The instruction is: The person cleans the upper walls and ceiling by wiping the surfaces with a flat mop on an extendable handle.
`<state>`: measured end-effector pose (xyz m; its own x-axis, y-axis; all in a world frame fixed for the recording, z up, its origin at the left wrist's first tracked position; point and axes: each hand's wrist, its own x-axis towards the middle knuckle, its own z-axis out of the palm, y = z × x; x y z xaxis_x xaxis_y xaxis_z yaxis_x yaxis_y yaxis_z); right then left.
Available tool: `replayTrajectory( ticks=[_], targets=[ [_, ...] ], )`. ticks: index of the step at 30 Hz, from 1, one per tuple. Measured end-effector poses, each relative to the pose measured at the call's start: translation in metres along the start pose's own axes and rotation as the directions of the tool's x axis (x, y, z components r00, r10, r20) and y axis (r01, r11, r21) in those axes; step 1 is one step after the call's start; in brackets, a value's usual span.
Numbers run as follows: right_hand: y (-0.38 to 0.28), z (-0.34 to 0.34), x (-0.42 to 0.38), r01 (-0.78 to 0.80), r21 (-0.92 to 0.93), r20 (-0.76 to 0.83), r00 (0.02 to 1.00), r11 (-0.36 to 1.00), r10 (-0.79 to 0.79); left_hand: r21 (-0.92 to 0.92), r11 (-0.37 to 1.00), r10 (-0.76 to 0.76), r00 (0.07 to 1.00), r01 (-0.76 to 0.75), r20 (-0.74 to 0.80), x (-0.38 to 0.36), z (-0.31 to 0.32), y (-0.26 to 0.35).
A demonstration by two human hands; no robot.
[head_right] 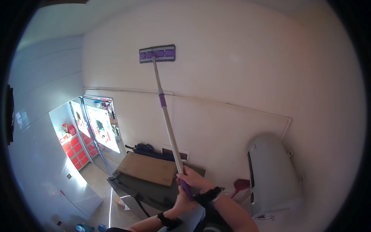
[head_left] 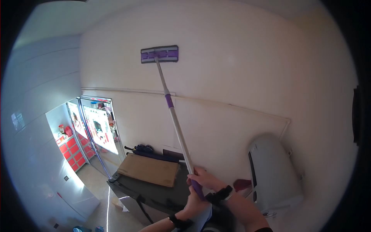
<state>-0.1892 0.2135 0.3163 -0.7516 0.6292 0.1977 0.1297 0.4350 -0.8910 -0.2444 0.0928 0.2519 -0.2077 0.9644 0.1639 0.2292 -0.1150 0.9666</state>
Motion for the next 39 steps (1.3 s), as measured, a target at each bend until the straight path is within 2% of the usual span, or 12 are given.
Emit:
replayTrajectory(
  ticks=[2, 7, 9, 12, 19, 21, 23, 26, 28, 32, 34, 39],
  targets=[
    [-0.025, 0.011, -0.009, -0.171, 0.336, 0.149, 0.981, 0.926, 0.127, -0.053, 0.998, -0.016, 0.999, 0.018, 0.032, -0.007, -0.014, -0.004],
    [-0.025, 0.026, -0.014, -0.125, 0.454, 0.042, 0.992, 0.882, 0.119, -0.153, 0.988, 0.112, 0.822, -0.031, 0.559, 0.009, -0.095, -0.008],
    [-0.028, 0.022, -0.013, -0.131, 0.631, -0.014, 0.984, 0.765, 0.18, 0.0, 0.999, -0.042, 0.966, 0.043, 0.253, 0.038, -0.136, 0.001],
    [-0.036, 0.019, -0.017, -0.13, 0.605, -0.029, 0.982, 0.786, 0.185, -0.332, 0.933, 0.069, 0.974, -0.14, -0.216, 0.107, -0.144, 0.037],
    [-0.072, 0.03, -0.055, -0.171, 0.726, -0.007, 0.967, 0.666, 0.256, -0.018, 0.998, 0.056, 0.982, -0.06, -0.179, 0.198, -0.13, 0.101],
    [-0.078, 0.028, -0.082, -0.204, 0.723, -0.02, 0.949, 0.66, 0.315, 0.268, 0.865, 0.492, 0.821, -0.424, -0.29, 0.213, -0.108, 0.046],
    [-0.039, 0.015, -0.127, -0.243, 0.731, -0.019, 0.927, 0.638, 0.375, 0.164, 0.979, 0.146, 0.978, -0.121, -0.151, 0.169, -0.06, 0.056],
    [-0.021, 0.01, -0.173, -0.268, 0.755, -0.017, 0.904, 0.599, 0.427, 0.25, 0.938, 0.278, 0.951, -0.239, -0.133, 0.151, -0.015, 0.029],
    [-0.022, 0.007, -0.199, -0.28, 0.768, -0.02, 0.889, 0.577, 0.458, 0.187, 0.98, 0.061, 0.998, -0.067, 0.035, 0.126, 0.002, 0.044],
    [-0.048, 0.004, -0.23, -0.311, 0.72, -0.116, 0.827, 0.62, 0.55, 0.194, 0.966, 0.127, 0.965, -0.173, 0.231, 0.119, 0.038, 0.027],
    [-0.05, 0.011, -0.252, -0.219, 0.765, -0.192, 0.82, 0.605, 0.539, 0.243, 0.736, 0.569, 0.772, -0.632, 0.284, 0.112, 0.059, 0.015],
    [-0.056, 0.02, -0.289, -0.284, 0.666, -0.288, 0.755, 0.69, 0.589, 0.101, 0.929, 0.317, 0.905, -0.357, 0.284, 0.077, 0.094, 0.038]
  ],
)
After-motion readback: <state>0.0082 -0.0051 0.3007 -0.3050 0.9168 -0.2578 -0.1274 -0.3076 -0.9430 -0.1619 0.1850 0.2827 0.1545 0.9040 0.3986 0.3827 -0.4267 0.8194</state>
